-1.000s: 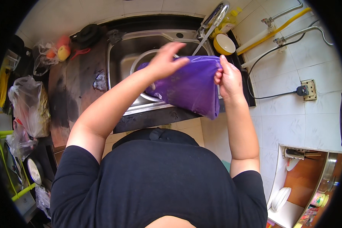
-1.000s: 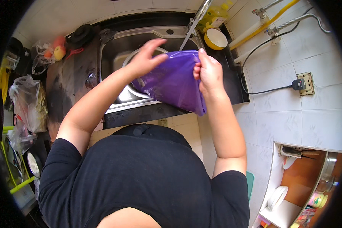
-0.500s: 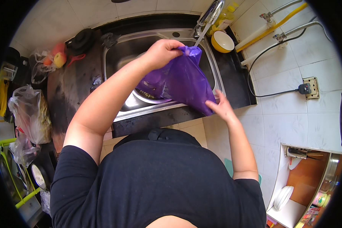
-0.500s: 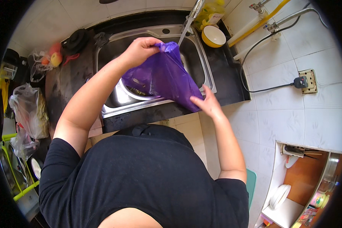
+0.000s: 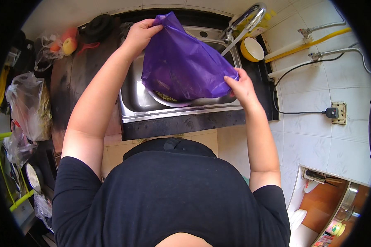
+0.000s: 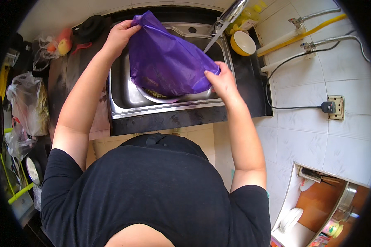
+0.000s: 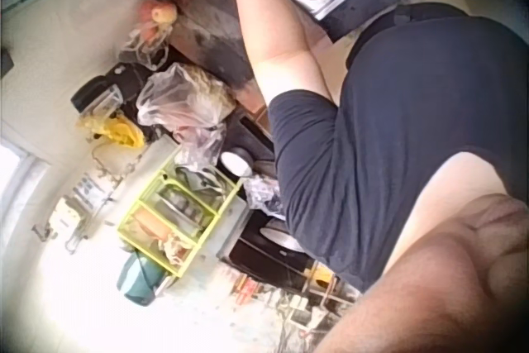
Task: The person washes chunks of raw meat by hand in a metal bowl under running water, then transfers the meat to a larger bowl. They rinse the bowl and wash their hands. Finally, they pour green beans from a purple bag into the bowl and wash them under the tap.
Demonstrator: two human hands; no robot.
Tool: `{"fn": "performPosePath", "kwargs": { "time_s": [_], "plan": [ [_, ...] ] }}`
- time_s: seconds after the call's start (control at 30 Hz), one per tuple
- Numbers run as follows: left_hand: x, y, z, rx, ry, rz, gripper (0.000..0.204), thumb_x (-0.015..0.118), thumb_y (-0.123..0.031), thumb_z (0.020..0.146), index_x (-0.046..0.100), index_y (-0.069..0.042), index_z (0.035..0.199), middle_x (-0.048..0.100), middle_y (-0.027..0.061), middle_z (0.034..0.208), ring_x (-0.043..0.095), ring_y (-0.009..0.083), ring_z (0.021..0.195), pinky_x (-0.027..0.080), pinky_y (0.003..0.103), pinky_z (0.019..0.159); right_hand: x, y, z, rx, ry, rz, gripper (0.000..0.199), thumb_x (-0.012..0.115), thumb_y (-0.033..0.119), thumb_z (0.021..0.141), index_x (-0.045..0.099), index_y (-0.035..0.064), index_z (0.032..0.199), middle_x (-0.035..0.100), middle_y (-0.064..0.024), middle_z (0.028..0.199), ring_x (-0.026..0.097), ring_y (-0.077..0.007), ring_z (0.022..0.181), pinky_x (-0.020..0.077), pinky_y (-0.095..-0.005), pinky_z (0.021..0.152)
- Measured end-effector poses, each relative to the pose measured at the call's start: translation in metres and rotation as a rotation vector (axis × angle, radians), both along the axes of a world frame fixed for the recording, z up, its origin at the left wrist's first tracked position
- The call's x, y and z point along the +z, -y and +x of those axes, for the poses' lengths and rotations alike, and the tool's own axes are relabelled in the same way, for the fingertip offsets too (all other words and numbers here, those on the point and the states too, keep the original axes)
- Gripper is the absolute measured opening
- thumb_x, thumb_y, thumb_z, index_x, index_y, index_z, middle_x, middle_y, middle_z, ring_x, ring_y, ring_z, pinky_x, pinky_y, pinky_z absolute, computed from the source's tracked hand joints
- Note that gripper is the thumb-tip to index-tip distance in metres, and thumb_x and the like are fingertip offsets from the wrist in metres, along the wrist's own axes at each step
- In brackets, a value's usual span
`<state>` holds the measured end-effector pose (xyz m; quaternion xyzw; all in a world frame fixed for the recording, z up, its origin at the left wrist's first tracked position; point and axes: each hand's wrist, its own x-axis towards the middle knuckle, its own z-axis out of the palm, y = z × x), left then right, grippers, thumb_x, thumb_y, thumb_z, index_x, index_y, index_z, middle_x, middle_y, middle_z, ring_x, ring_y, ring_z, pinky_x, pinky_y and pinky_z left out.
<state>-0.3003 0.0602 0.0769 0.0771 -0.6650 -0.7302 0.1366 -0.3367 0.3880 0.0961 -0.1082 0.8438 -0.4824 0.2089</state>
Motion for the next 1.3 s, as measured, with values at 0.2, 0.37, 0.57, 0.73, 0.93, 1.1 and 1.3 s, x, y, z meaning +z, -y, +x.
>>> {"fn": "performPosePath", "kwargs": {
  "time_s": [0.2, 0.37, 0.57, 0.73, 0.93, 1.1, 1.3],
  "plan": [
    [0.005, 0.027, 0.011, 0.108, -0.071, 0.056, 0.020, 0.058, -0.013, 0.084, 0.061, -0.002, 0.100, 0.064, 0.0013, 0.086, 0.058, 0.0078, 0.075, 0.046, 0.021, 0.070, 0.032, 0.031, -0.025, 0.064, -0.103, 0.035, 0.051, 0.064, 0.022, 0.070, 0.045, -0.0019, 0.112, 0.058, -0.0089, 0.082, 0.055, -0.0126, 0.060, 0.0438, -0.0239, 0.046],
    [0.006, 0.041, 0.016, 0.127, -0.127, 0.108, 0.020, 0.058, -0.015, 0.085, 0.061, -0.002, 0.100, 0.064, 0.0018, 0.087, 0.058, 0.0083, 0.076, 0.046, 0.021, 0.070, 0.044, 0.040, -0.030, 0.062, -0.192, 0.002, 0.055, 0.064, 0.024, 0.072, 0.043, -0.0013, 0.116, 0.058, -0.0105, 0.090, 0.056, -0.0135, 0.065, 0.0438, -0.0233, 0.048],
    [-0.001, 0.036, 0.024, 0.177, -0.096, 0.258, 0.019, 0.056, -0.015, 0.086, 0.060, -0.001, 0.098, 0.063, 0.0029, 0.086, 0.058, 0.0103, 0.075, 0.046, 0.022, 0.071, 0.027, 0.030, -0.025, -0.219, -0.287, -0.242, 0.067, 0.049, 0.043, 0.086, 0.028, 0.0010, 0.133, 0.042, -0.0115, 0.126, 0.041, -0.0210, 0.114, 0.0362, -0.0318, 0.088],
    [-0.013, 0.032, 0.024, 0.164, -0.118, 0.349, 0.018, 0.056, -0.014, 0.086, 0.060, -0.002, 0.098, 0.063, 0.0032, 0.087, 0.058, 0.0111, 0.076, 0.046, 0.023, 0.071, -0.008, 0.035, 0.003, -0.085, 0.161, -0.760, 0.058, 0.033, 0.043, 0.093, 0.027, 0.0024, 0.133, 0.034, -0.0124, 0.134, 0.033, -0.0240, 0.122, 0.0239, -0.0370, 0.101],
    [-0.015, 0.035, 0.023, 0.131, -0.155, 0.339, 0.018, 0.055, -0.014, 0.086, 0.060, -0.001, 0.099, 0.064, 0.0030, 0.090, 0.058, 0.0114, 0.079, 0.045, 0.024, 0.074, -0.066, 0.004, -0.020, -0.347, 0.133, -0.468, 0.052, 0.043, 0.032, 0.088, 0.034, 0.0058, 0.132, 0.049, -0.0073, 0.120, 0.045, -0.0198, 0.107, 0.0361, -0.0347, 0.088],
    [-0.008, 0.030, 0.032, 0.119, -0.187, 0.305, 0.017, 0.055, -0.014, 0.087, 0.060, -0.002, 0.098, 0.063, 0.0028, 0.092, 0.058, 0.0109, 0.083, 0.044, 0.023, 0.077, -0.187, 0.000, -0.013, 0.261, 0.115, 0.062, 0.070, 0.061, 0.014, 0.076, 0.025, 0.0092, 0.136, 0.040, -0.0133, 0.132, 0.044, -0.0276, 0.116, 0.0390, -0.0361, 0.091],
    [0.011, 0.030, 0.037, 0.156, -0.245, 0.306, 0.016, 0.055, -0.012, 0.087, 0.060, -0.002, 0.098, 0.063, 0.0043, 0.094, 0.058, 0.0124, 0.086, 0.044, 0.025, 0.080, -0.226, 0.038, -0.032, 0.158, -0.136, 0.212, 0.038, 0.056, 0.023, 0.081, 0.051, 0.0030, 0.114, 0.057, -0.0182, 0.109, 0.053, -0.0307, 0.103, 0.0420, -0.0351, 0.084]
  ]
}}
